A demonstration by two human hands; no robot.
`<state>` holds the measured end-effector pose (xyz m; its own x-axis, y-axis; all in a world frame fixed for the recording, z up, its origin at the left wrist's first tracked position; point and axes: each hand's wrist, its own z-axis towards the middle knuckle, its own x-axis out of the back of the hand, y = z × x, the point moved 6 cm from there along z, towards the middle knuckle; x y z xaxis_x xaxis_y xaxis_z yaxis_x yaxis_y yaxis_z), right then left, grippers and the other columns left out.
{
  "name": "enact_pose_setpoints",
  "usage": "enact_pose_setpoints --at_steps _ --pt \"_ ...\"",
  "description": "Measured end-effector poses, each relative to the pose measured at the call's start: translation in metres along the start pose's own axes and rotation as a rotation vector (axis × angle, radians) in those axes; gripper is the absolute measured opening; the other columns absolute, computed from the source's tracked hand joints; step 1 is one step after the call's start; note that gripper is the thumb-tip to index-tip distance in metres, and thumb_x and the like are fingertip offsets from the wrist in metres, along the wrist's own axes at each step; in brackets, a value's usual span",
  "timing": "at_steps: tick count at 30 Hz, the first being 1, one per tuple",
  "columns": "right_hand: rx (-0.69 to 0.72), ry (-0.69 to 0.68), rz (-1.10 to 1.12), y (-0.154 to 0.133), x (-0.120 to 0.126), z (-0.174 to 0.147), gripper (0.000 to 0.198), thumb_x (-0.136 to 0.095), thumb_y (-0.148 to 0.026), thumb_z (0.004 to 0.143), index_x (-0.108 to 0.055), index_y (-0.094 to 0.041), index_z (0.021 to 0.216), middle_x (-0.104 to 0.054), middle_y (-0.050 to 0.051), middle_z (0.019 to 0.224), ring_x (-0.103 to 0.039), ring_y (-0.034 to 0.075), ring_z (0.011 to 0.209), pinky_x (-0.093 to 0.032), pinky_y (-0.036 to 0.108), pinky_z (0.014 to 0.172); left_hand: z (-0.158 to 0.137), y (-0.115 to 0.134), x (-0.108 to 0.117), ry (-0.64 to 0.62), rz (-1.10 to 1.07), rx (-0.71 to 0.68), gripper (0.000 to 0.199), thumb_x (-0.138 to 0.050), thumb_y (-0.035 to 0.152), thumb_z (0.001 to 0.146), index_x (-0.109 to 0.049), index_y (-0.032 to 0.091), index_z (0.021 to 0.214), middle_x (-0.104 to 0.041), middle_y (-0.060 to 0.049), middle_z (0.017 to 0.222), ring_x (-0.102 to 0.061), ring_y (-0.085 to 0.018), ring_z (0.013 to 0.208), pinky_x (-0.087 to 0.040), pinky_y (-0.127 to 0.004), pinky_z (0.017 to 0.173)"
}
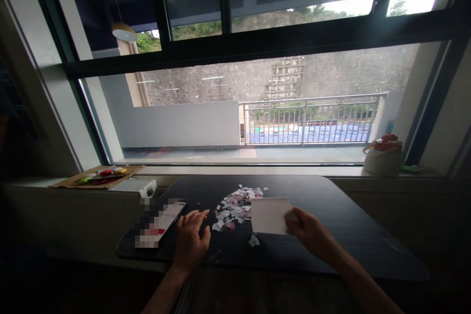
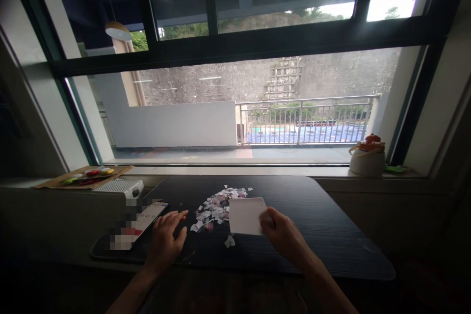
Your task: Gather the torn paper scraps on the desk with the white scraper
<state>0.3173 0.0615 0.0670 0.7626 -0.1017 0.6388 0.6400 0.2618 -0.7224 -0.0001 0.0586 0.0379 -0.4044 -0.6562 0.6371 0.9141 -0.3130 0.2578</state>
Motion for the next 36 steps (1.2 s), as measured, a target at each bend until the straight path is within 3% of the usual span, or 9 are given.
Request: enact_pose_setpoints --at_steps 3,13,20,27,31,36 --pt "-0.016 0.042 -0.003 0.000 0.003 0.000 0.017 -0.050 -0.036 0.076 -0.055 -0.021 0.071 -0.060 -0.003 0.063 -0.054 0.015 0.058 -0.039 0.026 0.054 -0.001 0.000 -0.001 0.002 0.001 -0.001 0.034 -0.046 0.020 0.076 -0.059 0.023 0.106 -0.067 -0.006 0.098 -0.054 -0.025 0.105 -0.029 -0.049 0.097" --pt "-0.011 -0.012 0.068 0.006 0.016 -0.016 0.017 -0.052 -0.035 0.075 -0.058 -0.019 0.073 -0.061 -0.001 0.064 -0.055 0.015 0.057 -0.041 0.026 0.052 -0.002 0.011 0.009 0.023 -0.035 -0.056 0.022 -0.047 0.019 0.076 -0.064 0.025 0.088 -0.069 -0.003 0.090 -0.057 -0.025 0.100 -0.027 -0.052 0.100" --pt "-0.014 0.005 0.134 0.011 0.008 -0.014 0.016 -0.055 -0.035 0.072 -0.057 -0.020 0.068 -0.060 -0.002 0.059 -0.053 0.014 0.055 -0.040 0.025 0.050 -0.031 0.012 0.030 0.008 -0.008 -0.116 0.019 -0.049 0.021 0.077 -0.065 0.028 0.084 -0.068 0.000 0.084 -0.059 -0.022 0.094 -0.025 -0.051 0.101" --pt "-0.052 -0.025 0.044 0.031 0.043 -0.028 0.019 -0.054 -0.037 0.073 -0.058 -0.019 0.073 -0.058 -0.001 0.062 -0.053 0.016 0.058 -0.041 0.027 0.054 -0.049 -0.003 0.051 0.051 0.054 -0.084 0.016 -0.050 0.028 0.078 -0.064 0.029 0.084 -0.069 0.001 0.084 -0.062 -0.022 0.090 -0.028 -0.047 0.097" --pt "-0.012 -0.045 0.152 0.021 0.030 -0.019 0.017 -0.052 -0.035 0.075 -0.055 -0.018 0.073 -0.057 -0.001 0.064 -0.054 0.016 0.060 -0.042 0.027 0.055 -0.052 0.000 0.052 0.108 0.079 -0.162 0.015 -0.051 0.029 0.077 -0.063 0.030 0.084 -0.069 0.002 0.083 -0.063 -0.022 0.085 -0.029 -0.044 0.094" --pt "-0.034 -0.070 0.261 0.024 0.019 -0.018 0.013 -0.055 -0.030 0.075 -0.055 -0.017 0.073 -0.059 -0.001 0.065 -0.056 0.015 0.061 -0.045 0.026 0.057 -0.060 -0.003 0.048 0.060 0.132 -0.235 0.016 -0.051 0.029 0.076 -0.062 0.032 0.088 -0.071 0.002 0.086 -0.064 -0.022 0.085 -0.028 -0.045 0.093"
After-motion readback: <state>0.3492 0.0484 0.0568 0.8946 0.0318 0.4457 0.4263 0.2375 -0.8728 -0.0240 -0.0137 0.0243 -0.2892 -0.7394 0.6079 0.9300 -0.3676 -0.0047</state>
